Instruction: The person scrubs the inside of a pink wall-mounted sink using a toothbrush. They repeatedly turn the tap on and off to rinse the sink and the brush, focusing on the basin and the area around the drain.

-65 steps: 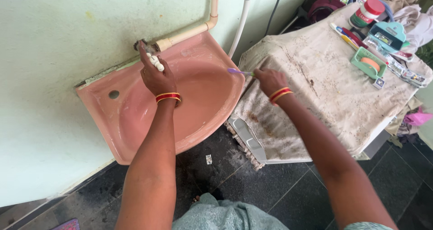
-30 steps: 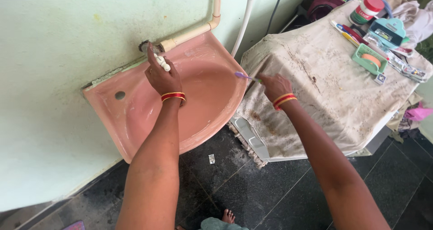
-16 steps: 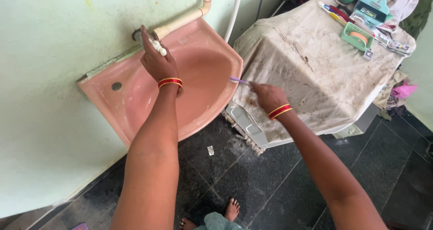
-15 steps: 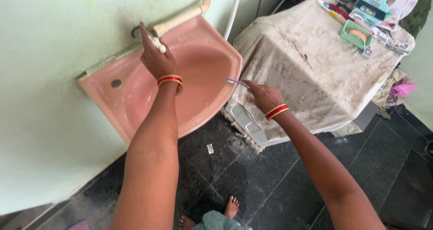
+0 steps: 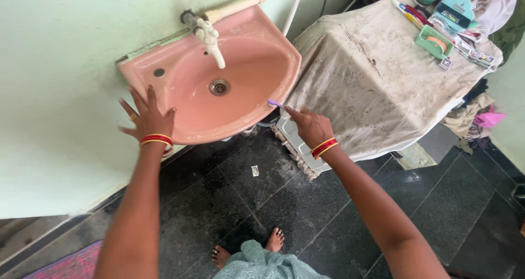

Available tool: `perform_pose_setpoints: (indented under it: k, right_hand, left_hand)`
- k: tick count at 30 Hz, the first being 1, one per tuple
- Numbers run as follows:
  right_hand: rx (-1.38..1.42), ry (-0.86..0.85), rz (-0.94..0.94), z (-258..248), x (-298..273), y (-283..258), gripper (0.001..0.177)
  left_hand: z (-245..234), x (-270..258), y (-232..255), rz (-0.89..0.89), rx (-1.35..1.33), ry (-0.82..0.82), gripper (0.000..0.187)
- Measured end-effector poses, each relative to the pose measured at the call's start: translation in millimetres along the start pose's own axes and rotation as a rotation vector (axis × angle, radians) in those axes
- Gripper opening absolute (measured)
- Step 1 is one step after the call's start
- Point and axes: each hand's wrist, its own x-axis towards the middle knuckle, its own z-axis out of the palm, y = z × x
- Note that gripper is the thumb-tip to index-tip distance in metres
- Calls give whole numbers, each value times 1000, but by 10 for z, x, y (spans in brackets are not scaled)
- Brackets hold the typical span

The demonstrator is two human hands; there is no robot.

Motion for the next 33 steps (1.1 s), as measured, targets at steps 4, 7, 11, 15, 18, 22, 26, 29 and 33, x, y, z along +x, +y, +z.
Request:
perform_pose_setpoints:
  k: [4, 7, 11, 15, 18, 22, 26, 29, 33]
  right_hand:
    - [22, 21, -33, 173, -192, -547, 46]
    - [128, 121, -60, 130, -399, -621, 53]
    - [-28, 44, 192, 107, -213, -509, 40]
    - [217, 112, 137, 316, -256, -893, 36]
    - [173, 111, 111, 256, -384, -967, 42]
    - [50, 107, 173, 189, -350, -853, 39]
    - [273, 141, 92, 372, -340, -1304, 45]
    - [170, 66, 107, 281, -385, -1340, 41]
    - [201, 30, 145, 181, -223, -1179, 46]
  left_hand:
    - [125, -10, 186, -281, -583, -45, 85]
    - [160, -50, 186, -255, -535, 46, 83]
    - [145, -40, 199, -247, -494, 50, 82]
    - [149, -48, 185, -221, -507, 62, 79]
    - [175, -55, 160, -206, -525, 62, 64]
    - [278, -1, 167, -215, -503, 96, 54]
    - [283, 35, 165, -217, -482, 112, 50]
    - [273, 1, 170, -229, -478, 94, 50]
    - [238, 15, 180, -250, -465, 86, 53]
